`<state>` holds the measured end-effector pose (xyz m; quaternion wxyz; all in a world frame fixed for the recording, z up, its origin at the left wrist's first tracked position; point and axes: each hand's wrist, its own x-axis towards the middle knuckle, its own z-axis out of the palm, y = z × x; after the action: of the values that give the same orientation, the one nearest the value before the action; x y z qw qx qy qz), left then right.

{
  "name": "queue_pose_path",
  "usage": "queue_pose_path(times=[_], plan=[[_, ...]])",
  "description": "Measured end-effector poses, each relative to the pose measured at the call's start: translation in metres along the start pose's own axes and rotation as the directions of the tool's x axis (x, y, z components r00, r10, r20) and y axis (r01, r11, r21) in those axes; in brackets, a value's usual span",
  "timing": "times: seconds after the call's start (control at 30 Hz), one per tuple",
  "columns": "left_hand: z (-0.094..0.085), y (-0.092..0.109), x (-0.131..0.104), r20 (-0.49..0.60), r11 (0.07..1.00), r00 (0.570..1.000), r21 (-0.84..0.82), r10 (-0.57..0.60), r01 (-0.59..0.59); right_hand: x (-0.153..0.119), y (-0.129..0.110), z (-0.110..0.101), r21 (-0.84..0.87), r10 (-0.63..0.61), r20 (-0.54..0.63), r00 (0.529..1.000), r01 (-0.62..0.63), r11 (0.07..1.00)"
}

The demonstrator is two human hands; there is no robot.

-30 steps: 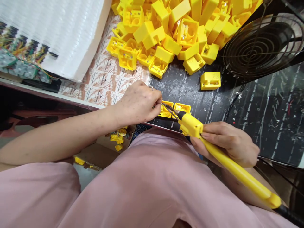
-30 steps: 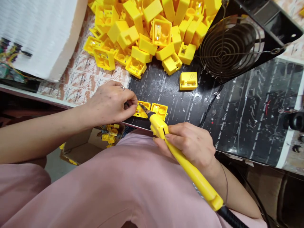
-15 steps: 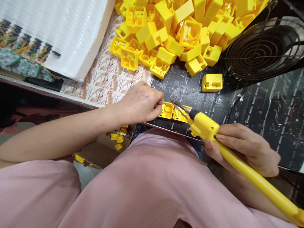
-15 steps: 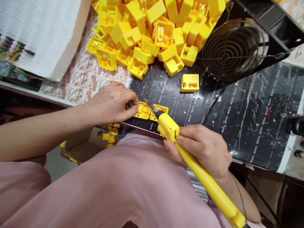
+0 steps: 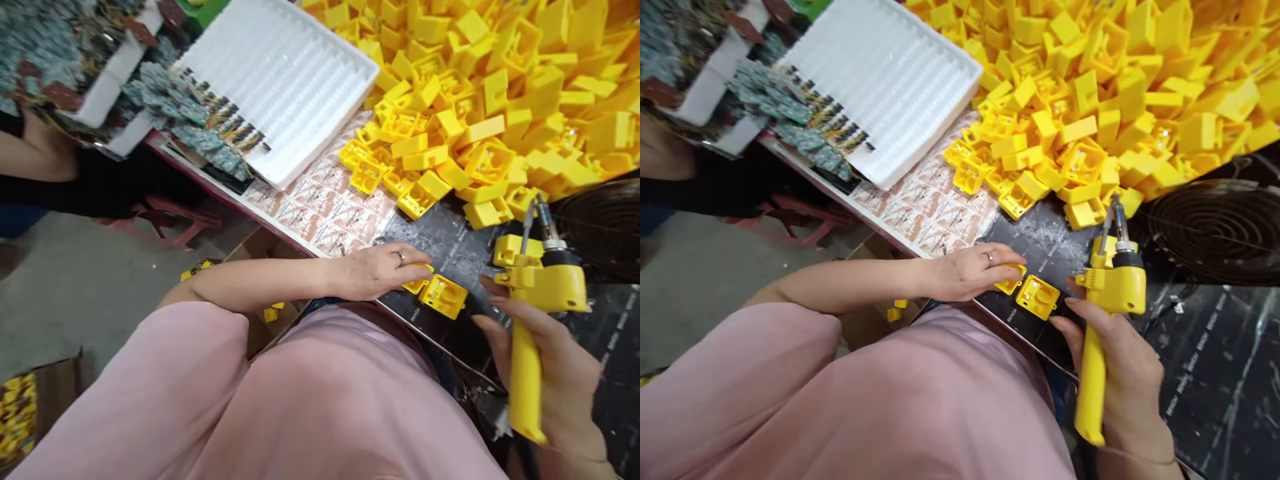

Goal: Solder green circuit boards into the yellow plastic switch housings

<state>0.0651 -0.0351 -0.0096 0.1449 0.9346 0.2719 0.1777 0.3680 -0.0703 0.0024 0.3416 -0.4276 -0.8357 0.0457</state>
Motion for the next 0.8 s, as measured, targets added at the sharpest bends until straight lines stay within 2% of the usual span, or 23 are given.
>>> queue_pose_path(times=[0.1, 0.2, 0.27, 0.3, 0.33, 0.37, 0.4, 0.43, 0.47, 0.5, 0.57, 0.67, 0.73, 0.8], plan=[[-0.011, -0.010, -0.002, -0.023, 0.999, 1.000, 0.050, 0.022, -0.021, 0.006, 0.001, 0.019, 0.035, -0.099, 0.074, 0.992, 0.097, 0.995], [-0.027, -0.016, -0.010, -0.019, 0.997, 1.000, 0.077, 0.009, -0.007, 0.007, -0.004, 0.036, 0.023, -0.106, 0.077, 0.991, 0.104, 0.994], [-0.042, -0.021, -0.021, -0.028, 0.994, 0.998, 0.093, -0.055, 0.057, 0.010, -0.008, 0.042, 0.014, -0.113, 0.064, 0.992, 0.113, 0.994], [-0.054, -0.026, -0.029, -0.059, 0.984, 0.989, 0.110, -0.138, 0.143, 0.011, -0.010, 0.043, 0.008, -0.119, 0.061, 0.991, 0.119, 0.993], [-0.067, -0.033, -0.038, -0.116, 0.953, 0.961, 0.142, -0.253, 0.268, 0.013, -0.011, 0.043, 0.005, -0.118, 0.061, 0.991, 0.118, 0.993], [-0.083, -0.040, -0.049, -0.202, 0.882, 0.890, 0.166, -0.408, 0.442, 0.016, -0.012, 0.042, 0.007, -0.111, 0.046, 0.993, 0.111, 0.994], [-0.099, -0.050, -0.060, -0.311, 0.762, 0.784, 0.221, -0.537, 0.609, 0.018, -0.013, 0.040, 0.019, -0.098, 0.028, 0.995, 0.097, 0.995], [-0.116, -0.059, -0.073, -0.425, 0.588, 0.649, 0.284, -0.631, 0.757, 0.020, -0.013, 0.038, 0.040, -0.080, 0.010, 0.997, 0.080, 0.996], [-0.131, -0.069, -0.085, -0.502, 0.484, 0.563, 0.292, -0.656, 0.825, 0.022, -0.013, 0.036, 0.063, -0.072, -0.011, 0.997, 0.073, 0.995], [-0.144, -0.078, -0.096, -0.539, 0.418, 0.511, 0.294, -0.670, 0.859, 0.023, -0.013, 0.034, 0.083, -0.069, -0.029, 0.997, 0.071, 0.994], [-0.162, -0.093, -0.113, -0.516, 0.377, 0.476, 0.291, -0.712, 0.880, 0.024, -0.013, 0.032, 0.097, -0.071, -0.040, 0.997, 0.074, 0.993], [-0.174, -0.101, -0.123, -0.472, 0.415, 0.452, 0.187, -0.757, 0.891, 0.021, -0.013, 0.028, 0.081, -0.054, -0.042, 0.998, 0.057, 0.995], [-0.177, -0.098, -0.119, -0.518, 0.463, 0.405, 0.019, -0.754, 0.886, 0.017, -0.012, 0.025, 0.102, -0.028, -0.044, 0.999, 0.032, 0.994], [-0.178, -0.090, -0.109, -0.565, 0.544, 0.347, -0.224, -0.749, 0.808, 0.012, -0.011, 0.022, 0.131, -0.011, -0.050, 0.999, 0.018, 0.991]])
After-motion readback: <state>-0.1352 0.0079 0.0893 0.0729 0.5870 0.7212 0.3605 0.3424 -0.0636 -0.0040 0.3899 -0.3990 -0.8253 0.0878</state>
